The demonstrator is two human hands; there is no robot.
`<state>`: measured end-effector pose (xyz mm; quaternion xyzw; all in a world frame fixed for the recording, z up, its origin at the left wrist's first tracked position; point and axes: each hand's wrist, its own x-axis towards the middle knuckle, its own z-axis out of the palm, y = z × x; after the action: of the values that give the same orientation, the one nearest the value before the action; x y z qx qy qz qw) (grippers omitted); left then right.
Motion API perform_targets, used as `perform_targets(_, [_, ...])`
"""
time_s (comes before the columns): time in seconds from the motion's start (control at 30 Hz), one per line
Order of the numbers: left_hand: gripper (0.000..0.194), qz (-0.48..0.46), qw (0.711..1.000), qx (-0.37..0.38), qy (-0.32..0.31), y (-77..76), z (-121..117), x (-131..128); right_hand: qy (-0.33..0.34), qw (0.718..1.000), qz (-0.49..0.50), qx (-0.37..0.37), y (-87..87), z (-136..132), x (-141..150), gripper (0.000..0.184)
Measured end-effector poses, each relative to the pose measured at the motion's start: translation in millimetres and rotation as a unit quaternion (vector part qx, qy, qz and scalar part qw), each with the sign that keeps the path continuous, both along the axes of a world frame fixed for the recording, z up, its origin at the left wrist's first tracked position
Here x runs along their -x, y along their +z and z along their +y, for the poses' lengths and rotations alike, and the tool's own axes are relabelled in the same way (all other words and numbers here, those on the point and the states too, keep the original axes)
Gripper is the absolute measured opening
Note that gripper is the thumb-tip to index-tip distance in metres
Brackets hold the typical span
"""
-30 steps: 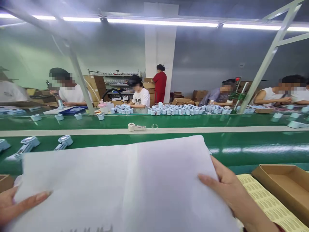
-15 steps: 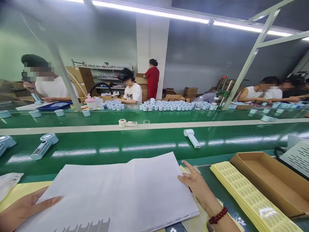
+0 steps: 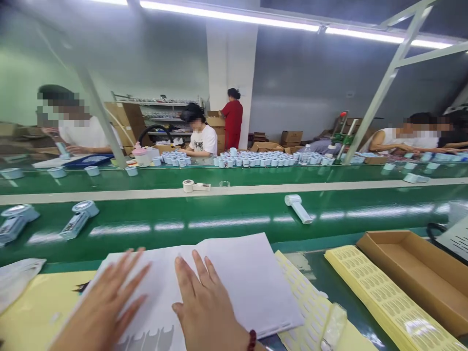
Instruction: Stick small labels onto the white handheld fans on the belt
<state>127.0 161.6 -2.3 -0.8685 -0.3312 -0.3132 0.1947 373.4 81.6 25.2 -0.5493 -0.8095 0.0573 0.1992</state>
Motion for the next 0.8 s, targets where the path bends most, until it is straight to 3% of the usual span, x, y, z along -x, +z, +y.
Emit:
perform_targets(0.1, [0.073, 0.114, 0.993, -0.029, 0.012, -3.6, -8, -21, -0.013, 0.999, 0.001, 0.030, -14.5, 17, 14, 0.069])
perform_targets(0.23, [0.061, 0.141, 0.982, 0.046, 0.115, -12.5, -8, 1, -0.098, 0.994, -0.015, 0.036, -35.0, 20, -32, 0.065])
perform_targets(0.43, [0.078, 0.061, 0.980, 0.075, 0.172, -24.6, -13, 44, -0.236, 0.970, -0.056, -0.021, -69.0, -7, -127, 0.074])
perform_targets(0.53, [0.081, 0.009, 0.976, 0.128, 0.177, -39.2, -16, 63, -0.272, 0.960, -0.050, -0.036, -88.0, -15, -155, 0.075])
perform_targets(0.63, [0.069, -0.058, 0.954, 0.220, 0.195, -46.7, -20, 78, -0.270, 0.959, -0.046, -0.074, -99.7, -15, -169, 0.075])
perform_targets(0.7, [0.060, -0.125, 0.932, 0.270, 0.206, -38.9, -21, 84, -0.256, 0.957, -0.053, -0.128, -96.9, -12, -166, 0.076])
perform_targets(0.8, [0.054, -0.255, 0.893, 0.293, 0.227, -5.2, -10, 90, -0.181, 0.971, -0.051, -0.145, -76.5, -5, -131, 0.073])
